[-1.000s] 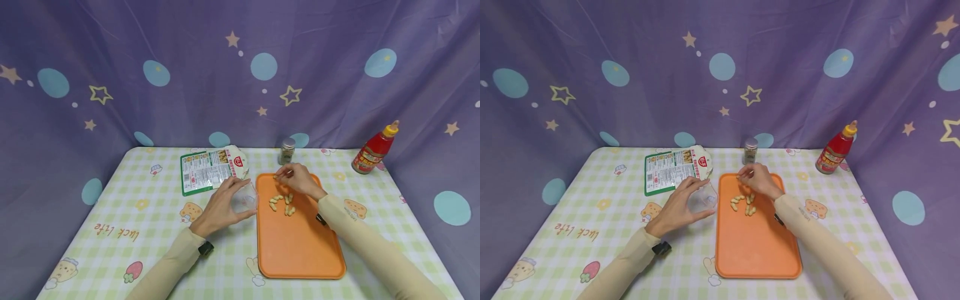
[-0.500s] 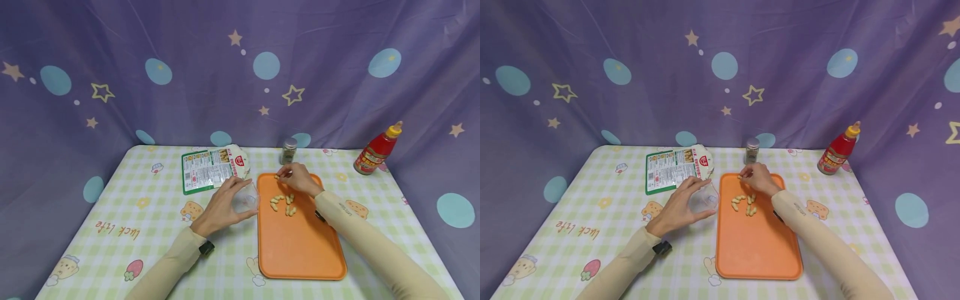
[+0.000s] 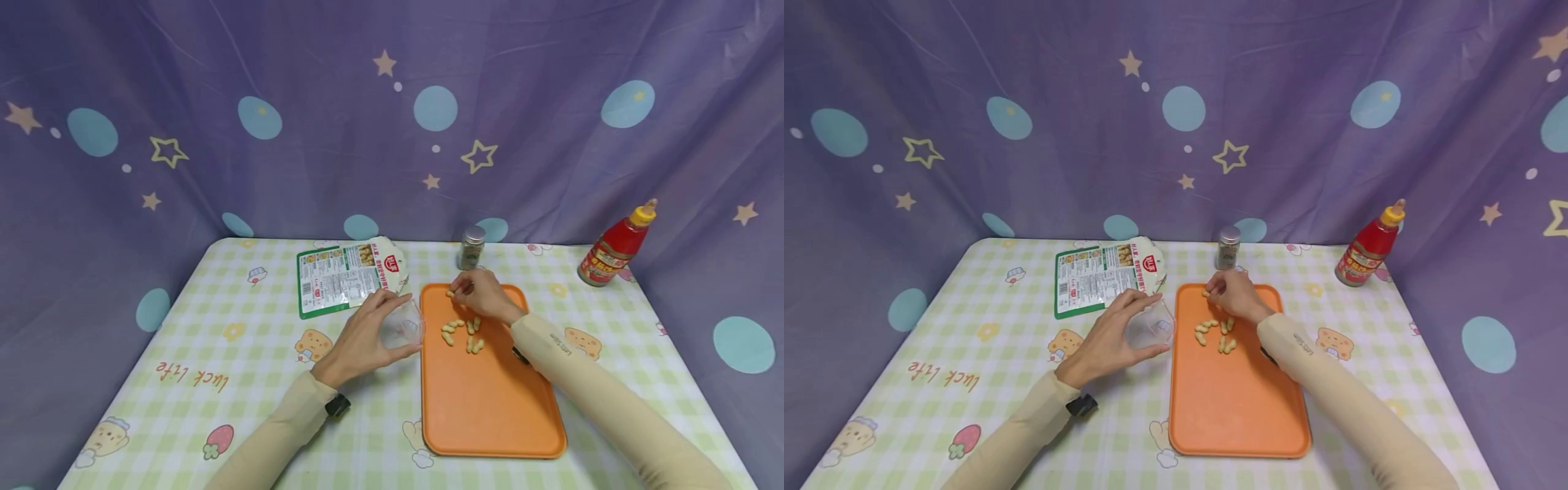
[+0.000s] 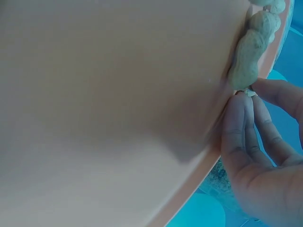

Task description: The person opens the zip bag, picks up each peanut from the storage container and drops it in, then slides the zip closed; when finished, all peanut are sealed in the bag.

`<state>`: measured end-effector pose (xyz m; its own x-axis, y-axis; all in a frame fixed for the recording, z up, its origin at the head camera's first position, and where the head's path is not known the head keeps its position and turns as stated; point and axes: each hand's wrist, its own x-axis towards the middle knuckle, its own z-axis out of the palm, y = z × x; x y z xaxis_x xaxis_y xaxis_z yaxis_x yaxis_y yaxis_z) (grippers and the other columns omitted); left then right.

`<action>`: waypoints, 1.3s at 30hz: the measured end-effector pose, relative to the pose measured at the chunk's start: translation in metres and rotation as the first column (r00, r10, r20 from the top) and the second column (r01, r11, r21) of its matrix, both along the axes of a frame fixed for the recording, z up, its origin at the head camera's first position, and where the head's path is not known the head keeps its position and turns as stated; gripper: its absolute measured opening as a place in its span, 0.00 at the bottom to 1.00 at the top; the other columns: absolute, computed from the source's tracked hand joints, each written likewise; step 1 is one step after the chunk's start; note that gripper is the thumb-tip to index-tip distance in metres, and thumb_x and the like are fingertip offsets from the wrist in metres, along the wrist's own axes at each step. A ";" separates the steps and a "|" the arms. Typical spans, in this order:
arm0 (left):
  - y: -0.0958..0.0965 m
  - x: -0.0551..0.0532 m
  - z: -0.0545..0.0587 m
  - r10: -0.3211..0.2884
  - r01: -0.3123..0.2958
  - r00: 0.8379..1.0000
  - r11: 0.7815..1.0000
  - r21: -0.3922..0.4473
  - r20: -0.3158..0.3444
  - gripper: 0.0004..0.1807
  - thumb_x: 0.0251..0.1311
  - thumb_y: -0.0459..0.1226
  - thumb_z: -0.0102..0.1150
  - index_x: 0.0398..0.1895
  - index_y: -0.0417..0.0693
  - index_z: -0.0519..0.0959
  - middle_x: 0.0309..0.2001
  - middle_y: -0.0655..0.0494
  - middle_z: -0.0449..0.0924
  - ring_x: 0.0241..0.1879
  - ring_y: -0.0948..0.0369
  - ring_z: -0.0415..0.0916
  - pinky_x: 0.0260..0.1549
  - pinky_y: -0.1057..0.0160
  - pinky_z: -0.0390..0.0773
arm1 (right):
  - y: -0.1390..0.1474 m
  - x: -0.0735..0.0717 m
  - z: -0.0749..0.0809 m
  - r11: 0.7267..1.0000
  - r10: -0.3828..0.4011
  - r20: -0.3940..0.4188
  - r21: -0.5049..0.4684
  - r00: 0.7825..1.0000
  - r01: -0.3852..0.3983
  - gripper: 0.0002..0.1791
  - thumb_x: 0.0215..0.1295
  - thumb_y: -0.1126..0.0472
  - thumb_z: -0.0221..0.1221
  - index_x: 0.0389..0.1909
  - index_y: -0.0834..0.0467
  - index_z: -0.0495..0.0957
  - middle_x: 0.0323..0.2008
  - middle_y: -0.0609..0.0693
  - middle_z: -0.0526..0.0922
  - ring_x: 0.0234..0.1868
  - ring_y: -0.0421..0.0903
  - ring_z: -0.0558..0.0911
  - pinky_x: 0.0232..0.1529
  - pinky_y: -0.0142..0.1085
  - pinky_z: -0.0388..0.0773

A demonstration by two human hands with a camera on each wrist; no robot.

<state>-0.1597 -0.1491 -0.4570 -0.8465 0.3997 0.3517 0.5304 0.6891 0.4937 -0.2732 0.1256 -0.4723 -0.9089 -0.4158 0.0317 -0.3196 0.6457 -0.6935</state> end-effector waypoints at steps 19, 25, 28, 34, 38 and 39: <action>0.001 0.001 -0.002 -0.002 0.002 1.000 1.000 -0.002 -0.014 0.49 0.49 0.60 0.79 0.74 0.55 0.73 0.58 0.58 0.74 0.53 0.62 0.74 0.53 0.56 0.79 | 0.000 0.037 0.005 0.997 0.044 0.001 -0.062 0.999 -0.044 0.05 0.67 0.65 0.68 0.42 0.60 0.87 0.37 0.53 0.89 0.37 0.46 0.87 0.45 0.44 0.85; 0.001 0.000 -0.002 -0.008 0.008 1.000 1.000 0.007 -0.022 0.49 0.48 0.60 0.79 0.74 0.52 0.74 0.58 0.57 0.74 0.54 0.61 0.74 0.54 0.56 0.79 | -0.006 0.052 0.016 0.991 0.057 -0.040 -0.120 0.998 -0.061 0.06 0.66 0.63 0.70 0.42 0.57 0.87 0.37 0.52 0.89 0.37 0.44 0.86 0.44 0.41 0.85; 0.001 -0.001 -0.002 -0.011 0.011 1.000 1.000 0.009 -0.019 0.49 0.49 0.60 0.79 0.74 0.53 0.74 0.58 0.58 0.73 0.53 0.59 0.75 0.53 0.56 0.79 | -0.009 0.059 0.022 0.986 0.057 -0.047 -0.151 0.997 -0.063 0.05 0.67 0.63 0.69 0.42 0.55 0.88 0.37 0.50 0.89 0.38 0.43 0.86 0.44 0.41 0.85; 0.001 -0.002 -0.002 -0.018 0.018 1.000 1.000 0.017 -0.017 0.48 0.49 0.60 0.79 0.74 0.55 0.73 0.57 0.57 0.74 0.51 0.54 0.77 0.51 0.56 0.79 | -0.019 0.076 0.035 0.970 0.056 0.020 -0.238 0.998 -0.049 0.07 0.67 0.61 0.69 0.45 0.53 0.87 0.40 0.49 0.89 0.40 0.43 0.87 0.45 0.40 0.86; 0.002 -0.001 -0.002 -0.019 0.019 0.999 1.000 0.021 -0.032 0.48 0.50 0.60 0.78 0.74 0.56 0.73 0.57 0.56 0.74 0.51 0.53 0.77 0.50 0.56 0.79 | -0.028 0.084 0.038 0.957 0.079 0.057 -0.285 0.995 -0.060 0.08 0.67 0.63 0.69 0.46 0.54 0.87 0.40 0.50 0.89 0.41 0.45 0.86 0.44 0.40 0.86; 0.002 -0.001 -0.003 -0.019 0.020 0.999 1.000 0.021 -0.036 0.48 0.50 0.60 0.78 0.74 0.56 0.73 0.57 0.55 0.74 0.51 0.53 0.77 0.50 0.56 0.79 | -0.030 0.086 0.038 0.954 0.087 0.061 -0.293 0.994 -0.065 0.08 0.67 0.64 0.69 0.46 0.54 0.87 0.40 0.50 0.89 0.41 0.45 0.86 0.44 0.39 0.86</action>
<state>-0.1606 -0.1472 -0.4598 -0.8252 0.4078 0.3908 0.5614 0.6679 0.4886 -0.1871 0.0957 -0.4343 -0.8793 -0.4663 0.0968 -0.3021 0.3892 -0.8702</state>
